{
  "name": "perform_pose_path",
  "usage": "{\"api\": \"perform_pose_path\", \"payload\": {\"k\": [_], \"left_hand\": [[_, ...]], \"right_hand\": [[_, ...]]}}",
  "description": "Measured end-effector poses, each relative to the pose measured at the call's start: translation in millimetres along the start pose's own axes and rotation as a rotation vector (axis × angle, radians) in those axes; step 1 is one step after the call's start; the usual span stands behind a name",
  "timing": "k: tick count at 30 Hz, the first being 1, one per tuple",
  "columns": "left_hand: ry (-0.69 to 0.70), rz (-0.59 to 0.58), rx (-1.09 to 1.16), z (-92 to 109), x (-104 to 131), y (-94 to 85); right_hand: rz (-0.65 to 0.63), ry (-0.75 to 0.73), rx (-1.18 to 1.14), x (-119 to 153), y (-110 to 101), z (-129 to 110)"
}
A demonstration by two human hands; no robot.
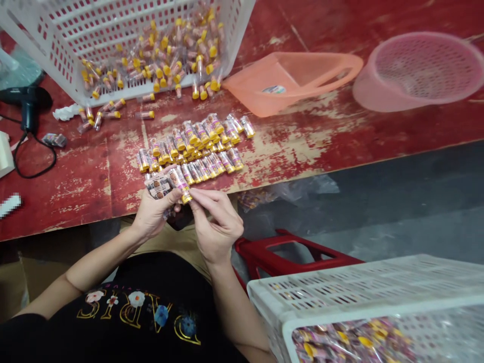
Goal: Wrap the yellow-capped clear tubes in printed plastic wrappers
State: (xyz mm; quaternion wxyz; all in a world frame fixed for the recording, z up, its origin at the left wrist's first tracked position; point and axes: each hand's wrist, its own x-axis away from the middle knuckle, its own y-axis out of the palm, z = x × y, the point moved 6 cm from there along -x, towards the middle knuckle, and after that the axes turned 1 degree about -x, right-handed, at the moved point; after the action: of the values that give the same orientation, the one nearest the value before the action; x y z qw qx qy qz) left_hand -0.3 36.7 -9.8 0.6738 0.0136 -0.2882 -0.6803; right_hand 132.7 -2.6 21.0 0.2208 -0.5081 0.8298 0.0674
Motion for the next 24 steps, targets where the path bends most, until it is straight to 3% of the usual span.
{"api": "perform_pose_path", "payload": {"k": [4, 7, 9, 13, 15, 16, 18, 20, 22, 24], "left_hand": [[-0.008, 0.012, 0.057, -3.3, -3.1, 3.1], [-0.017, -0.002, 0.084, -3.6, -8.3, 3.7], [-0.086, -0.003, 0.120, -6.1, -12.1, 1.6], [-0.242, 0.033, 0.234, -13.9, -15.6, -7.9], [-0.251, 0.054, 0.258, -15.9, -15.7, -13.8], [-0.243, 0.062, 0.262, -16.4, -15.5, -16.9], [-0.220, 0.076, 0.267, -16.0, -15.0, -23.8], [-0.209, 0.102, 0.273, -14.4, -15.2, -32.8], [-0.213, 0.143, 0.286, -11.4, -16.7, -44.1], [-0.210, 0.200, 0.309, -6.1, -19.6, -56.4]], "right_hand": [[0.037, 0.026, -0.038, 2.1, 0.5, 1.0], [0.060, 0.095, -0.055, 1.1, -2.9, 16.0], [0.131, 0.154, -0.059, -6.8, -12.6, 42.8], [0.411, 0.253, 0.045, -42.0, -51.4, 128.6], [0.459, 0.258, 0.144, -61.4, -69.7, 167.5], [0.432, 0.263, 0.188, -69.2, -76.3, 182.7], [0.259, 0.284, 0.247, -80.6, -80.9, 201.6], [0.060, 0.268, 0.296, -89.1, -73.5, 201.4], [-0.041, 0.157, 0.345, -104.4, -49.2, 181.7], [-0.116, -0.008, 0.349, -129.2, 5.9, 149.9]]}}
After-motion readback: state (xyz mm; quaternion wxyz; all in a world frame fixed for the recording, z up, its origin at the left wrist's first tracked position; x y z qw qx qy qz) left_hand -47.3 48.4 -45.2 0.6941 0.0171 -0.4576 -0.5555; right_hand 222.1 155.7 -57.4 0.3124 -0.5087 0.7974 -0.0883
